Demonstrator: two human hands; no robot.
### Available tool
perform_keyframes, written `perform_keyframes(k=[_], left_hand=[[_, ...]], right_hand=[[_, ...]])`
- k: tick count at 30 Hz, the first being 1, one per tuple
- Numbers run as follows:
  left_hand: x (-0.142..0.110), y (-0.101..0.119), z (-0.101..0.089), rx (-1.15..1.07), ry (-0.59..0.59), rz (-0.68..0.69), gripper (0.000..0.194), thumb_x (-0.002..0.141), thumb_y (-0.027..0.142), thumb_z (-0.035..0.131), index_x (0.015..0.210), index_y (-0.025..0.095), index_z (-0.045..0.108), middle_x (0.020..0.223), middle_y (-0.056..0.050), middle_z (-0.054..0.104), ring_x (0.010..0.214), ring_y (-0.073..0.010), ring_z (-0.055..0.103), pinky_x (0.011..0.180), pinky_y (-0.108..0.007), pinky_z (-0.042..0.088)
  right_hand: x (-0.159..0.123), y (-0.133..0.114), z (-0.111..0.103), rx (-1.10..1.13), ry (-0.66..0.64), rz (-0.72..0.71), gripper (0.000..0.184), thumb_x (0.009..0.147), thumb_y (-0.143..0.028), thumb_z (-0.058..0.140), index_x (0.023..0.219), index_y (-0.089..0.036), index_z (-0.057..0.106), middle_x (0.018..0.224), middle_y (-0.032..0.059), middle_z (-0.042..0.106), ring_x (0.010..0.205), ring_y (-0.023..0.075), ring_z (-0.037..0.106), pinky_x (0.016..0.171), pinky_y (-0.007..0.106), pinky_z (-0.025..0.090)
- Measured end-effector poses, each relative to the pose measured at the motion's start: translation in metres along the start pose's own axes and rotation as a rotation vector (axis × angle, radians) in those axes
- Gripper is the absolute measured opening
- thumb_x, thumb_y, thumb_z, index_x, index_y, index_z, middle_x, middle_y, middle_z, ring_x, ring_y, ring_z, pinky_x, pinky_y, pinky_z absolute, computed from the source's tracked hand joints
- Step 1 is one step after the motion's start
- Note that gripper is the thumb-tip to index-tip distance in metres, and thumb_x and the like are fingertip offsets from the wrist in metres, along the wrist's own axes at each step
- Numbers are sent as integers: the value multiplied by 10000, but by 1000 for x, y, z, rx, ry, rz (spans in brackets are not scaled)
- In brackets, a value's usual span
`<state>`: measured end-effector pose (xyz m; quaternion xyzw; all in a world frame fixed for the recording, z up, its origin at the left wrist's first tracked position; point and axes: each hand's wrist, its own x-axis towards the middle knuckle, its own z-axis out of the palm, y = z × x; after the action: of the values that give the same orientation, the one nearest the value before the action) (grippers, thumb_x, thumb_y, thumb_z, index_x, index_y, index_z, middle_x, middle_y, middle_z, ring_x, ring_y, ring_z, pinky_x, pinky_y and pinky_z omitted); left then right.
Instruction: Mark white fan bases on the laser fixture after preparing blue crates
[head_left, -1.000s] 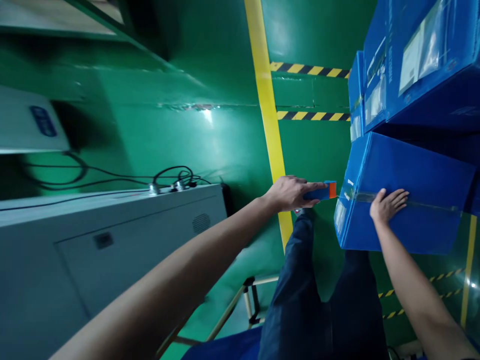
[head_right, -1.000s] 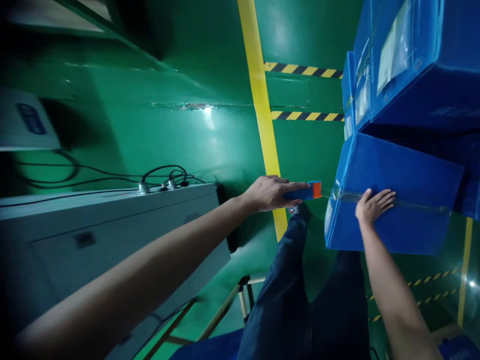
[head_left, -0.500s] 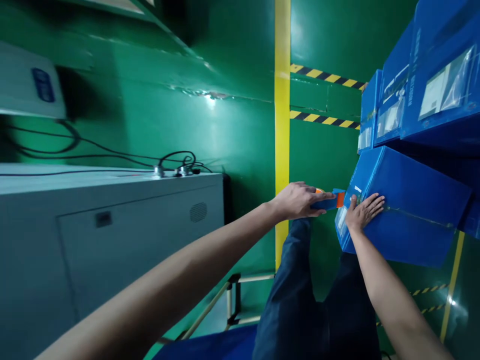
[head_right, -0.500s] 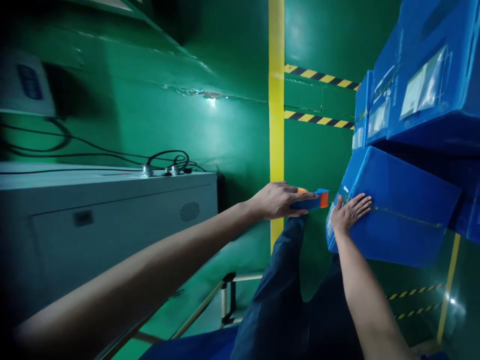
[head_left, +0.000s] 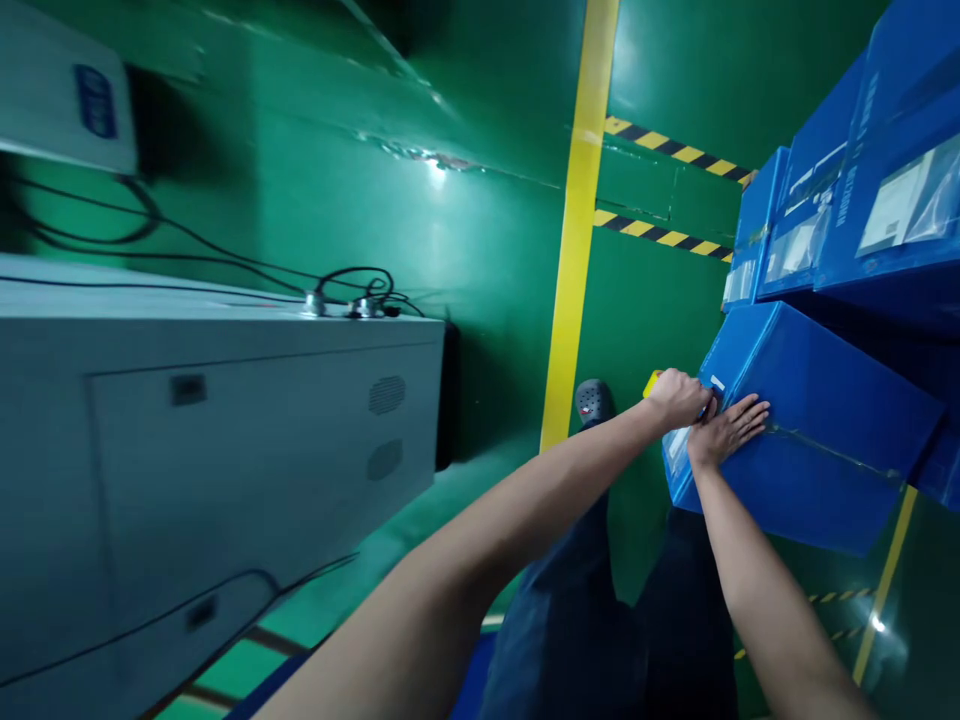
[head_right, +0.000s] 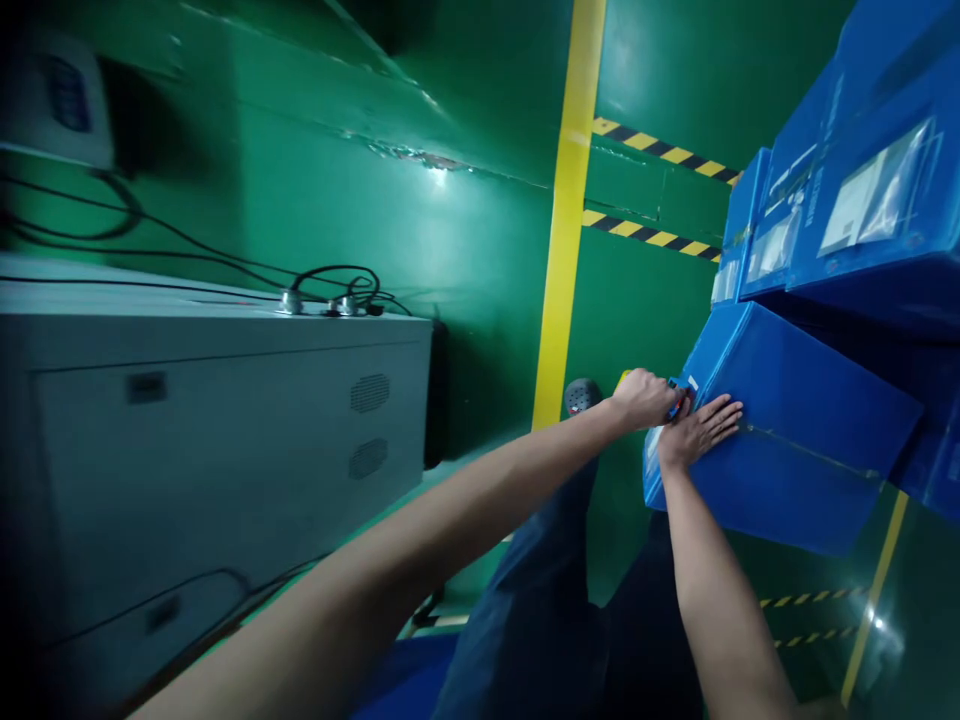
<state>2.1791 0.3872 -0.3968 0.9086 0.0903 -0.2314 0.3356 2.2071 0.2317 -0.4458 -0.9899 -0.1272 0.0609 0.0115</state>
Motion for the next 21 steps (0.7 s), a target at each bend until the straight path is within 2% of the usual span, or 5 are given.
perform_keyframes(k=[7, 11, 14, 17, 21], left_hand=[[16, 9, 35, -1, -4, 1, 520, 1145, 264, 273, 1312, 27, 705, 1102, -329, 773, 1042, -401, 784, 838, -479, 522], [12, 0, 50, -6, 4, -61, 447, 1105, 244, 427, 1443, 50, 646, 1139, -314, 776, 1041, -387, 785, 859, -468, 524], [-15, -3, 42, -2, 63, -61, 544, 1039, 289, 590, 1560, 135, 583, 1154, -253, 793, 1064, -372, 777, 906, -466, 524], [-38, 6, 27, 12, 179, 20, 488, 1064, 310, 534, 1530, 197, 622, 1072, -195, 803, 998, -345, 777, 882, -448, 525], [-21, 12, 23, -17, 166, 67, 431, 1077, 224, 441, 1421, 121, 678, 1033, -228, 792, 964, -350, 777, 859, -456, 531]], right_hand=[[6, 1, -6, 27, -41, 18, 887, 1140, -543, 302, 1774, 64, 173, 1839, 329, 20, 1736, 473, 4, 1346, 768, 150], [8, 2, -3, 33, -28, 10, 918, 1132, -576, 313, 1772, 68, 174, 1837, 335, 11, 1735, 477, 3, 1339, 780, 154], [7, 8, -4, 44, -20, -23, 937, 1118, -579, 325, 1765, 83, 181, 1838, 336, 12, 1733, 483, 18, 1360, 743, 129], [6, 21, -9, 90, -30, -69, 940, 1101, -576, 329, 1775, 60, 171, 1844, 320, 12, 1734, 480, 33, 1361, 737, 135], [7, 32, -12, 178, -52, -124, 918, 1099, -584, 329, 1789, 4, 191, 1844, 316, 59, 1734, 473, 61, 1332, 780, 173]])
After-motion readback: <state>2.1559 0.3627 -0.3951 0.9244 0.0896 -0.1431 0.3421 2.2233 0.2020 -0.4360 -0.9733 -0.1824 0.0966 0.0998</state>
